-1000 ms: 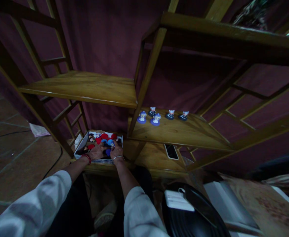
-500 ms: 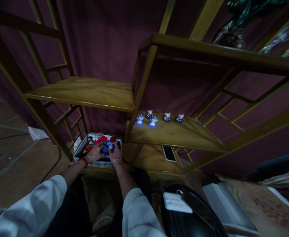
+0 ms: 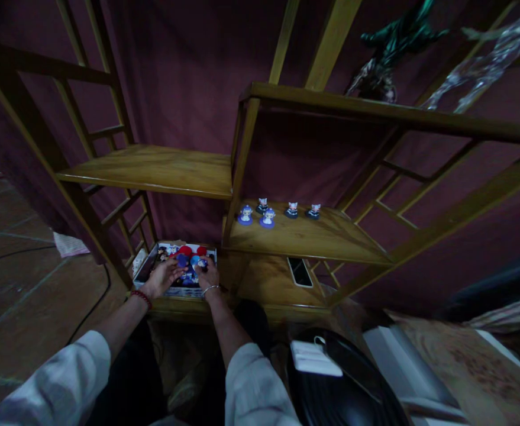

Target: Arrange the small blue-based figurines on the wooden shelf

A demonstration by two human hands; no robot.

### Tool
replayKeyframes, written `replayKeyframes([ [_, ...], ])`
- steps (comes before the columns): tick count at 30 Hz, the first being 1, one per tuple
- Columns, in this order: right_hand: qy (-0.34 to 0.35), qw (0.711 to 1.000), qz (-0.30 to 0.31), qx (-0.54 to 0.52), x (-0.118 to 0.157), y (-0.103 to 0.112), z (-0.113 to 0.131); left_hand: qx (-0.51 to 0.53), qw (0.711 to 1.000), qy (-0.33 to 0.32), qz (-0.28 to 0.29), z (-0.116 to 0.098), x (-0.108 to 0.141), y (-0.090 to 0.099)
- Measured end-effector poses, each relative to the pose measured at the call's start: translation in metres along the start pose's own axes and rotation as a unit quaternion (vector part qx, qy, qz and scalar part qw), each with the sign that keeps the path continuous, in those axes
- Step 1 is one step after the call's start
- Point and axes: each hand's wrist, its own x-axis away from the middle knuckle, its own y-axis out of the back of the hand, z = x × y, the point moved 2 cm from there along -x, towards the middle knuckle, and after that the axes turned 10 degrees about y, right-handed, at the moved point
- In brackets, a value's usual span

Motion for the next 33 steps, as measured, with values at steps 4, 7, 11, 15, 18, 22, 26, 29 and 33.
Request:
replayKeyframes([
  [4,-0.035,0.994,-0.044,-0.093,0.004,0.000,0.001,0.097,0.995,0.011,0.016,0.006,0.010,-0.003],
  [7,-0.052,0.987,-0.050,-0.141,0.008,0.002,0.008,0.118,0.992,0.014,0.033,0.010,0.015,-0.006],
  [11,-0.054,0.985,-0.045,-0.159,0.011,0.006,0.022,0.116,0.992,0.009,0.052,0.014,0.019,-0.013],
  [15,-0.029,0.988,-0.035,-0.149,0.014,0.010,0.034,0.124,0.990,-0.002,0.069,0.014,0.026,-0.022],
  [18,-0.021,0.989,-0.032,-0.145,0.016,0.013,0.039,0.124,0.989,-0.010,0.077,0.014,0.031,-0.026],
  [22,-0.023,0.990,-0.032,-0.139,0.019,0.017,0.048,0.125,0.988,-0.020,0.091,0.014,0.039,-0.030],
  [26,0.006,0.988,-0.032,-0.153,0.021,0.021,0.060,0.157,0.982,-0.035,0.101,0.016,0.046,-0.037],
  [29,0.032,0.987,-0.028,-0.158,0.022,0.024,0.069,0.178,0.976,-0.054,0.113,0.016,0.051,-0.043],
  [33,0.040,0.986,-0.027,-0.163,0.025,0.030,0.078,0.172,0.975,-0.068,0.124,0.014,0.058,-0.049],
])
